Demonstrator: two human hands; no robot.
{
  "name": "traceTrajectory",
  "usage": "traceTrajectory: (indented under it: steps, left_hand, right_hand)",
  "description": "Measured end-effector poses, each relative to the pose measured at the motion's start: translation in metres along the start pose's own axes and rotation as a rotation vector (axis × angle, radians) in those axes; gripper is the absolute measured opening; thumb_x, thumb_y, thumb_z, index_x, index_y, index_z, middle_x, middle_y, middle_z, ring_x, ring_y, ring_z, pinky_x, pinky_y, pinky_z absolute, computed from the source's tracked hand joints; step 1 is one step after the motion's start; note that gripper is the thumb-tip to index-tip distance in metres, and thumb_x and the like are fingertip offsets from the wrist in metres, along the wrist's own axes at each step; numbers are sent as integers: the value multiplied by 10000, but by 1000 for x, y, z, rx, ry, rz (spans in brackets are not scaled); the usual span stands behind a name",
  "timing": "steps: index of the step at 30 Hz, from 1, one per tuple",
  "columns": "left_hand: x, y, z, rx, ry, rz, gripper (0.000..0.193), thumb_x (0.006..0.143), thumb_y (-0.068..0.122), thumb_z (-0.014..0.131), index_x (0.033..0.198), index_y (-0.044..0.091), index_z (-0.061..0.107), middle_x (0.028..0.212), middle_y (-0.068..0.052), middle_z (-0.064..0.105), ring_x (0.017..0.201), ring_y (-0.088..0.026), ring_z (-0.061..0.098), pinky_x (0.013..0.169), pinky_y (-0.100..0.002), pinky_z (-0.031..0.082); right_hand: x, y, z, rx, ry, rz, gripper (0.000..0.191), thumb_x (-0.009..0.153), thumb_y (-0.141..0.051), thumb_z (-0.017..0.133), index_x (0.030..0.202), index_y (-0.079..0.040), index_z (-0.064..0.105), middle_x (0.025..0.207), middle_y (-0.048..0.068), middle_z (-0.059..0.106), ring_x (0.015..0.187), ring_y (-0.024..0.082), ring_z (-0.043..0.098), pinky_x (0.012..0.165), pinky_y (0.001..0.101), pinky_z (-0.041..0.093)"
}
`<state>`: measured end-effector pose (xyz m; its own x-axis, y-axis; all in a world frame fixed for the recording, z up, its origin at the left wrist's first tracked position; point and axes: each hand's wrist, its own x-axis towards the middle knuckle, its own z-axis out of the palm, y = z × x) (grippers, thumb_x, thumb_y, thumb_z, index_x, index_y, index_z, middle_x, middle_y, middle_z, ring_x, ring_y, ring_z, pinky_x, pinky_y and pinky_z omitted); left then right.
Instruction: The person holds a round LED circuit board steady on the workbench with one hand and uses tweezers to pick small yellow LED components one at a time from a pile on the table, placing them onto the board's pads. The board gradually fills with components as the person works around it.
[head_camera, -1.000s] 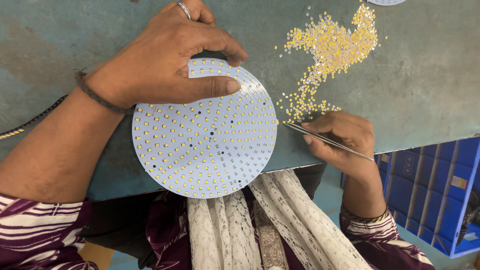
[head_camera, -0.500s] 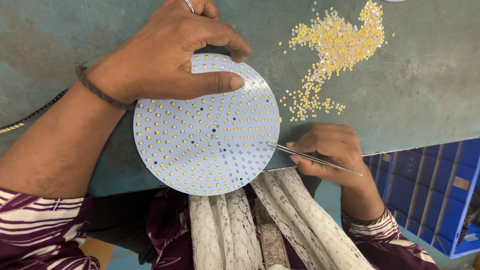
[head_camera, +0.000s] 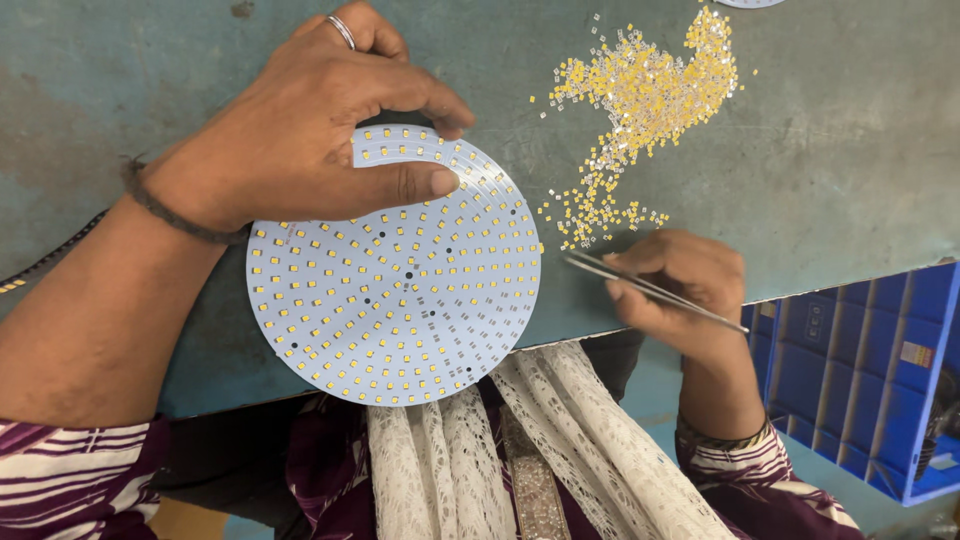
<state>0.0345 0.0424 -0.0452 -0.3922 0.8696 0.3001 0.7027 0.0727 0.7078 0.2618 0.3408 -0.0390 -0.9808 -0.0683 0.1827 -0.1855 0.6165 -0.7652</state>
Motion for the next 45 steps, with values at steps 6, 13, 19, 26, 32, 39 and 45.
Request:
traceTrajectory:
  steps: [6, 13, 19, 26, 32, 39, 45]
  left_hand:
    - [1, 2, 0, 7, -4, -10, 506, 930, 554, 732, 1191, 123, 773, 1109, -6, 769, 1092, -264, 541, 960, -413, 462]
    - [0, 3, 0, 16, -3, -11, 507, 929, 553, 735, 1198, 125, 777, 1113, -3, 773, 1096, -259, 531, 969, -413, 459]
    - [0, 2, 0, 8, -8, -19, 509, 921, 561, 738, 1188, 129, 779, 1083, -4, 767, 1087, -250, 539, 957, -406, 456]
    - [-2, -2, 3, 31, -1, 6, 542, 954, 607, 703, 1204, 131, 779, 1087, 0, 762, 1103, -247, 541, 994, -432, 440]
    - [-4, -4, 4, 44, 8, 26, 543, 975, 624, 698, 1189, 131, 777, 1107, 4, 760, 1123, -245, 542, 1015, -426, 431]
    - [-4, -5, 4, 58, 12, 40, 531, 980, 620, 704, 1186, 136, 778, 1095, 10, 753, 1100, -242, 540, 1010, -424, 425]
    - [-3, -4, 2, 40, 8, 45, 504, 982, 595, 720, 1169, 130, 771, 1075, 5, 750, 1074, -247, 556, 1000, -418, 427]
  right_hand:
    - [-5, 8, -1, -31, 45, 6, 164, 868, -75, 796, 849, 10, 658, 847, 108, 716, 718, 158, 690, 588, 234, 509]
    - [-1, 3, 0, -67, 10, 15, 181, 850, -102, 820, 849, 11, 678, 836, 105, 731, 696, 157, 689, 611, 259, 503]
    - [3, 2, -4, -5, -51, -56, 192, 853, -151, 806, 837, -13, 674, 813, 88, 722, 723, 178, 722, 609, 257, 533]
    - [2, 3, -5, -27, -80, -67, 184, 825, -128, 817, 832, -2, 683, 799, 102, 725, 715, 189, 721, 632, 283, 537]
    - [-1, 1, -2, -3, -5, 10, 190, 866, -96, 811, 825, -18, 642, 844, 96, 714, 783, 187, 743, 641, 251, 561]
    - [-1, 1, -3, -28, -15, 12, 169, 839, -98, 810, 848, -4, 671, 844, 106, 728, 734, 172, 715, 637, 262, 533]
    - [-2, 4, -3, -48, -13, 5, 173, 825, -94, 814, 846, 2, 672, 844, 112, 732, 731, 175, 714, 647, 269, 527]
